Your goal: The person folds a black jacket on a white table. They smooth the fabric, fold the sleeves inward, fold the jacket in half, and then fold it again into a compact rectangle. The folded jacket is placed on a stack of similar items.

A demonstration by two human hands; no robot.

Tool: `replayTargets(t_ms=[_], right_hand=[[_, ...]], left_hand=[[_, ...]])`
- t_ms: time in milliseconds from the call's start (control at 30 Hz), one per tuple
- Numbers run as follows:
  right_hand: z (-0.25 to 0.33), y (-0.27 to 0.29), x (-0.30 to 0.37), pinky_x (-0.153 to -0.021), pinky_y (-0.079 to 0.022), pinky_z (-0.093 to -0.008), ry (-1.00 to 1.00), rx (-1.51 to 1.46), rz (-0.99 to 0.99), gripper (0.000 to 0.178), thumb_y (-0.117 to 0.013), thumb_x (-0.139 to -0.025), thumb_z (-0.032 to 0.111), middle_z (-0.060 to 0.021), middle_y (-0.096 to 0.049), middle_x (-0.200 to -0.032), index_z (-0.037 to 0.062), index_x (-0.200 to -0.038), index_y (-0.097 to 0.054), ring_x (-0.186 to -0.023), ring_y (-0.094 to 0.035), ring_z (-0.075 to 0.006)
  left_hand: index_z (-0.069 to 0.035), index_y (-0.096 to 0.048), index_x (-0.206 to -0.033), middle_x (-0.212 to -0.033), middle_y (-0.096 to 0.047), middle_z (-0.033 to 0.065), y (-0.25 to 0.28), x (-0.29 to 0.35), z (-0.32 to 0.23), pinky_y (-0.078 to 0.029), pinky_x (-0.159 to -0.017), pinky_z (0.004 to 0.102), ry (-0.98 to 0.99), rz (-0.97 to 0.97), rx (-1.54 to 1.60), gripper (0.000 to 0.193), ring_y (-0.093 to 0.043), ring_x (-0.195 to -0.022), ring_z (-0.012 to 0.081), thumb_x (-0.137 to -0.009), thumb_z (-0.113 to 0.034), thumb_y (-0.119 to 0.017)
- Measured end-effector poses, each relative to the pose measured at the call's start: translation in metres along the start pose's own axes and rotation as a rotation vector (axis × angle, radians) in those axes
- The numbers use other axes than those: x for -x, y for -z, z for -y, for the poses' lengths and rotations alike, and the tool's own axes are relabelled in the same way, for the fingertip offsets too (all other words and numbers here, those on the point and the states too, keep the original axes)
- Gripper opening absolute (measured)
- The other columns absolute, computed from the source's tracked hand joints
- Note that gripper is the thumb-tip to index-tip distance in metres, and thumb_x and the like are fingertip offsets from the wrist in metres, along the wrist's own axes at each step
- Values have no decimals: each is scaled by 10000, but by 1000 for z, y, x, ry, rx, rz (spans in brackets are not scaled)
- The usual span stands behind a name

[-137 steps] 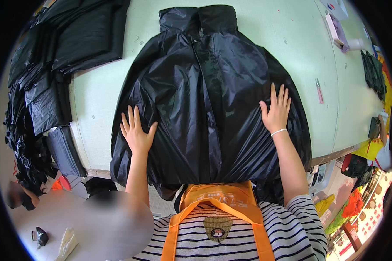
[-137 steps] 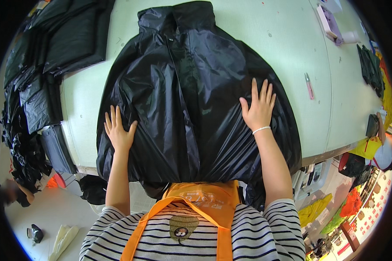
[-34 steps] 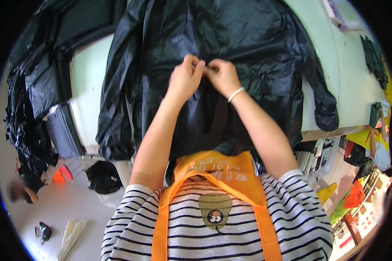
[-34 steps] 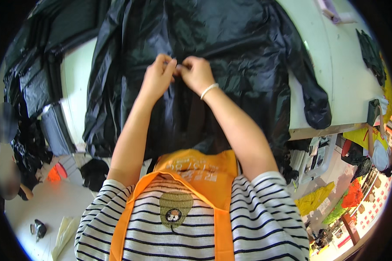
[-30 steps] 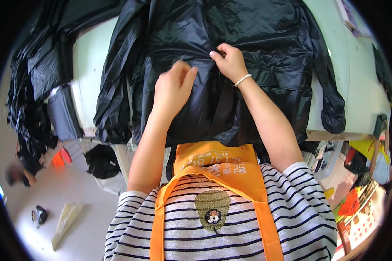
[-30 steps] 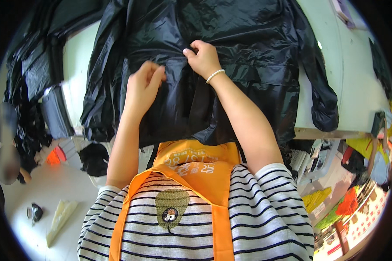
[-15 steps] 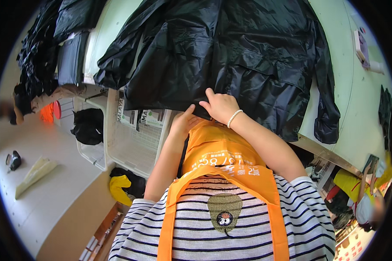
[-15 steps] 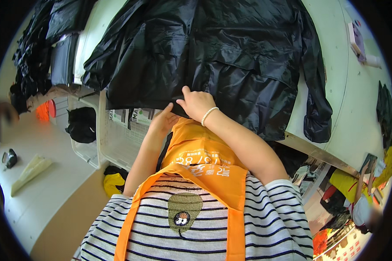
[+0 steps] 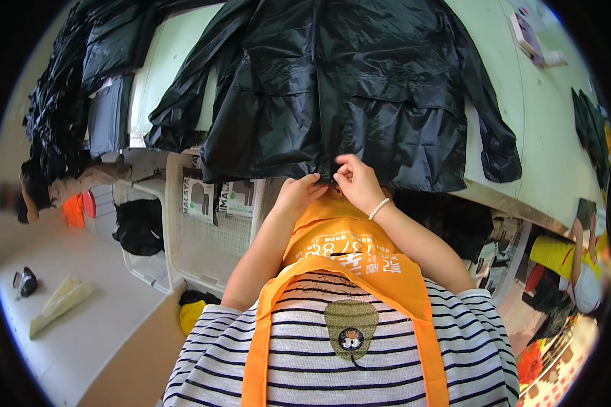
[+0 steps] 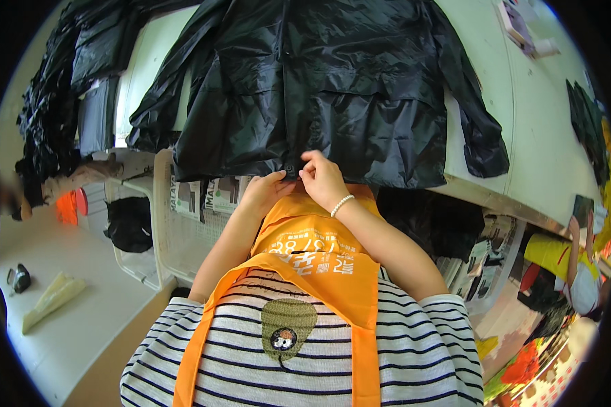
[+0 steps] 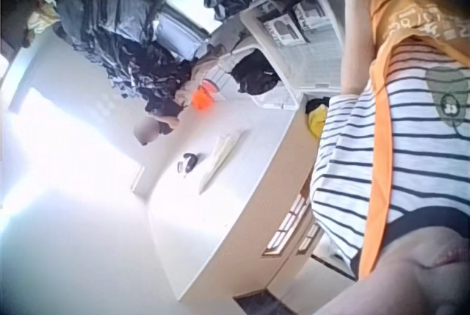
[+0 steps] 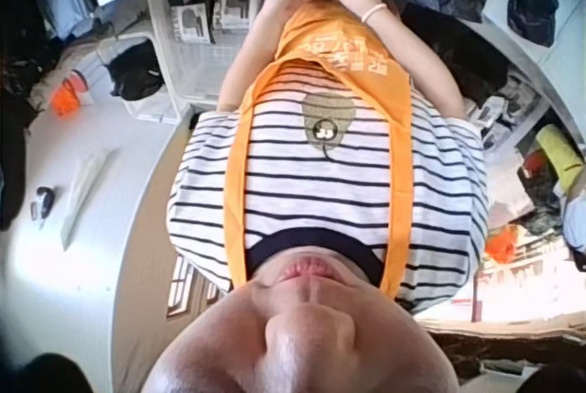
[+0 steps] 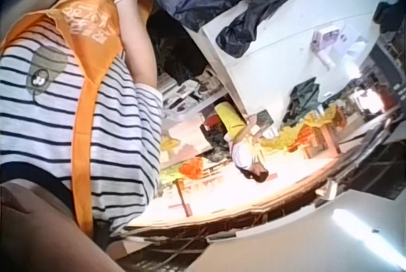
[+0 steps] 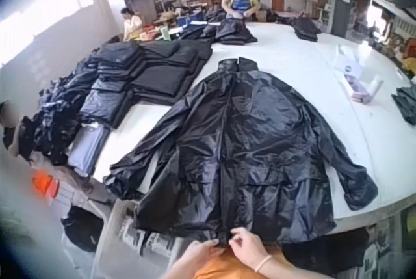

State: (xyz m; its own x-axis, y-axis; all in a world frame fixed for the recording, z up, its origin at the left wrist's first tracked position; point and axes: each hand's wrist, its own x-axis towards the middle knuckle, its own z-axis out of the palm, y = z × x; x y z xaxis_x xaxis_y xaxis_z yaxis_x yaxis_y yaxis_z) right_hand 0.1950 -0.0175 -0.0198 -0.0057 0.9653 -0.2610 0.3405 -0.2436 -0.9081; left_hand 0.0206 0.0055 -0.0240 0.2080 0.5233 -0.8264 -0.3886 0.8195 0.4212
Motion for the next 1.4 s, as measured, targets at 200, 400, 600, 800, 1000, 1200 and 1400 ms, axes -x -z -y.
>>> replayTargets(t_ms=[200, 400, 600, 800, 1000, 1200, 1400], right_hand=[[19, -26, 9, -639, -518, -304, 35, 3, -209, 194, -706, -770, 82, -131, -662, -823, -5, -935, -654, -713, -655, -215], [25, -36, 15, -716, -509, -367, 159, 187, -332, 163, -615, -821, 64, -147, -633, -878, -16, -954, -664, -785, -619, -332], [26, -52, 27, -813, -473, -358, 126, 139, -320, 274, -533, -791, -48, -154, -585, -965, 5, -1037, -643, -914, -570, -328], [4, -57, 29, -903, -439, -308, 76, -2, -309, 436, -431, -800, -129, -136, -556, -1080, 53, -1145, -625, -1029, -553, -279], [-2, -10, 13, -818, -485, -268, 57, -124, -43, 331, -463, -875, -47, -107, -599, -1065, 39, -1144, -635, -911, -614, -188], [-2, 234, -72, -695, -516, -275, 280, -259, -770, 168, -501, -884, 8, -112, -684, -855, -19, -920, -663, -723, -646, -161], [-126, 406, -128, -888, -461, -382, -105, 679, -876, 270, -645, -778, 63, -138, -597, -1031, 69, -1048, -634, -974, -566, -322]], left_hand=[[67, -619, -757, -747, -638, 123, 1, 5, -5, -546, -628, 277, -134, -20, -212, 163, -648, -664, 207, -822, -67, -684], [33, -637, -710, -712, -633, 79, -5, 6, 5, -427, -496, 211, -304, -46, -343, 188, -597, -584, 127, -796, -109, -726], [-1, -675, -882, -837, -654, 48, 4, -2, 8, -482, -630, 222, -52, 60, -44, 207, -605, -693, 119, -777, -154, -768], [-60, -651, -1027, -998, -623, 45, 15, -30, 25, -463, -862, 296, 143, 181, 242, 181, -558, -915, 157, -869, -145, -673], [75, -551, -1037, -971, -598, 135, 7, -16, 16, -498, -822, 362, -74, -31, -108, 287, -606, -887, 246, -899, -162, -635], [66, -575, -1011, -954, -624, 117, 96, -35, -2, -520, -739, 329, -388, -585, -355, 368, -586, -774, 176, -765, -125, -769], [59, -492, -1214, -1063, -596, 171, 73, -31, -75, -463, -872, 344, -1136, -1916, -1203, 487, -572, -943, 239, -783, -80, -671]])
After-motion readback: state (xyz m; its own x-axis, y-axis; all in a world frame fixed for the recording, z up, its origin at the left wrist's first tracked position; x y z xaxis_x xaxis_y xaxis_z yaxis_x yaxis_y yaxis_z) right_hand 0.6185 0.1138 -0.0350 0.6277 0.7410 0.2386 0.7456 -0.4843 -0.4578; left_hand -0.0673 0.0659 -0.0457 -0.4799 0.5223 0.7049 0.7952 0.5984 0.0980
